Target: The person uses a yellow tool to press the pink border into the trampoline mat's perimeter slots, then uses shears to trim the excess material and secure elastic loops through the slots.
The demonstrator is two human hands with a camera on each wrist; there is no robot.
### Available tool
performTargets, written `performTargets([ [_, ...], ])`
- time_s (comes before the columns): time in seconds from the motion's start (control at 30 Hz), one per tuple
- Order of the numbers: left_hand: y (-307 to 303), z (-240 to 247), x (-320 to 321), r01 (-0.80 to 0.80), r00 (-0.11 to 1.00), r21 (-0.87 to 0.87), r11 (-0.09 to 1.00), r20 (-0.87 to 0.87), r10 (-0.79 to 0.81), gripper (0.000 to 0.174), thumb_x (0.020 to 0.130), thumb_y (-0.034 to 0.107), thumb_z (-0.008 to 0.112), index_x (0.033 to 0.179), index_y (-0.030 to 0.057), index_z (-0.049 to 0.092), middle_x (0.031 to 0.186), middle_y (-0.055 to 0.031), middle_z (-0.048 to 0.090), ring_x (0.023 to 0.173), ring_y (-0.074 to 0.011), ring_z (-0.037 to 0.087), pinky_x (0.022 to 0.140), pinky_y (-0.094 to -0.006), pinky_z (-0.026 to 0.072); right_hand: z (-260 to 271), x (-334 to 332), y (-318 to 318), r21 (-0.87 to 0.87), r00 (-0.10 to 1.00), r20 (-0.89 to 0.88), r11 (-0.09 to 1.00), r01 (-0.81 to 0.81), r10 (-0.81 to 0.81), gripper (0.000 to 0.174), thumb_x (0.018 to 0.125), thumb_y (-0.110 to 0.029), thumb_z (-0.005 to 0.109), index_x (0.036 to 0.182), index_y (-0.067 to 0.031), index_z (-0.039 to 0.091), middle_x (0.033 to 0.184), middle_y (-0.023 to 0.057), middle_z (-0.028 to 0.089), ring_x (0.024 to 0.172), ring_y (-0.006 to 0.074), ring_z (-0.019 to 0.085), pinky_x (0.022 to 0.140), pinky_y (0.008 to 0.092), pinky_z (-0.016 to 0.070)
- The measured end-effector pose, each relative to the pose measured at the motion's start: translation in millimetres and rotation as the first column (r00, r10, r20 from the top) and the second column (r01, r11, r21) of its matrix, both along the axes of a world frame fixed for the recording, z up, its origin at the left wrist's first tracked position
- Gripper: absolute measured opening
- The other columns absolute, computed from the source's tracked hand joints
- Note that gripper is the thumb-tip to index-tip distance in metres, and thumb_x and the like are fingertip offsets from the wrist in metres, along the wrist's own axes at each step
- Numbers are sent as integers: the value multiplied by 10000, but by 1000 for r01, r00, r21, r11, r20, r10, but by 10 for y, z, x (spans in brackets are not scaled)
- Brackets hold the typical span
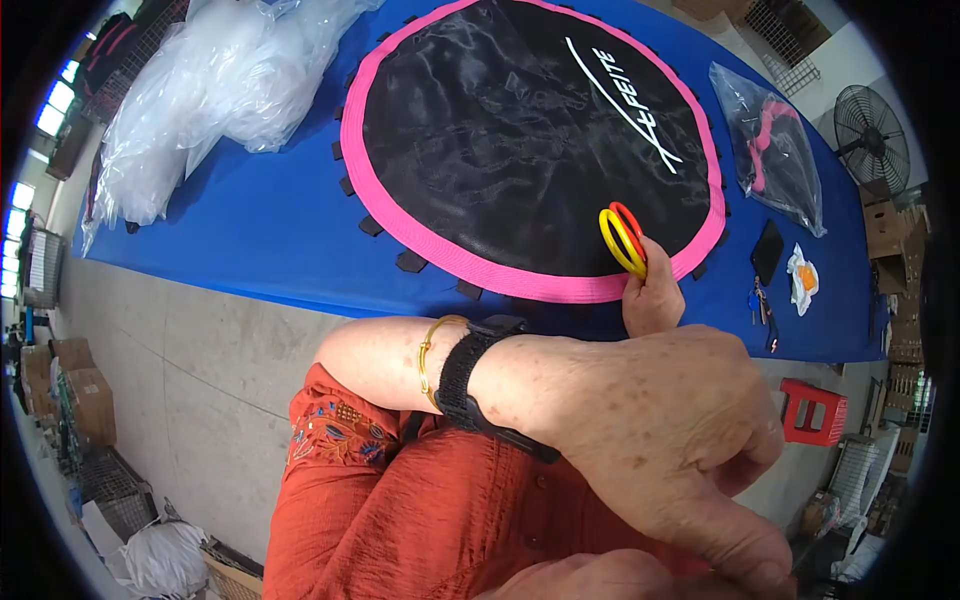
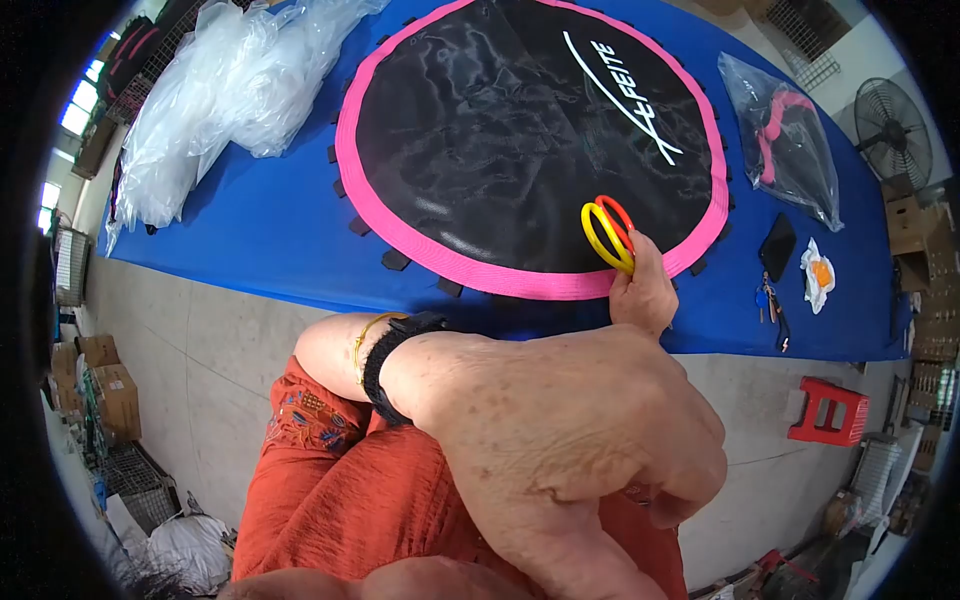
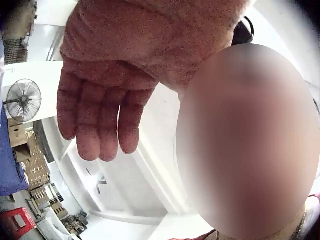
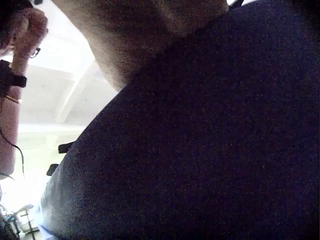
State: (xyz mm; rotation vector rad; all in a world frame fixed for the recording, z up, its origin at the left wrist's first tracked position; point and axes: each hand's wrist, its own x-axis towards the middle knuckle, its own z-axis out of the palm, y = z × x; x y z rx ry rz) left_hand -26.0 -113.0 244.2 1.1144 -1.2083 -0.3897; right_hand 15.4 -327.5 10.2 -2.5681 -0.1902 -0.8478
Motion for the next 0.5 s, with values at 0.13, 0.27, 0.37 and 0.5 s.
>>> performTargets([
  [0.13, 16, 68, -18, 29, 999, 41, 999, -42, -27, 733, 894, 680, 796, 649, -3, 693, 549, -147, 623, 519, -334, 648, 500, -415, 448, -4, 2, -12, -13, 1000, 10, 1000, -13, 13, 515, 926, 59, 713, 1395, -150, 667, 1264, 139, 769, 1117, 369, 772, 926, 436, 632],
  [0.27, 51, -121, -9, -77, 990, 64, 995, 126, 69, 663, 948, 585, 769, 639, 7, 673, 573, -167, 628, 572, -377, 657, 562, -421, 492, -69, 31, -47, -26, 999, 35, 1000, -14, 15, 575, 880, 21, 758, 1405, -194, 664, 1306, 78, 773, 1124, 332, 778, 937, 425, 639],
  [0.37, 303, -218, 159, -160, 977, 163, 973, 166, 133, 289, 1008, 334, 787, 926, 57, 777, 849, -109, 724, 782, -349, 714, 731, -433, 552, -124, 7, 13, 35, 998, 44, 998, 48, -49, 566, 896, 13, 738, 1418, -189, 657, 1309, 74, 771, 1127, 325, 776, 931, 422, 639],
  [0.5, 633, -498, 460, -514, 852, 397, 761, 338, 399, 236, 1011, 263, 764, 966, 32, 773, 904, -154, 722, 857, -370, 728, 737, -438, 564, -55, 14, -73, -31, 998, 30, 998, -63, 64, 552, 898, 24, 715, 1422, -135, 652, 1330, 102, 754, 1165, 329, 761, 938, 409, 634],
])
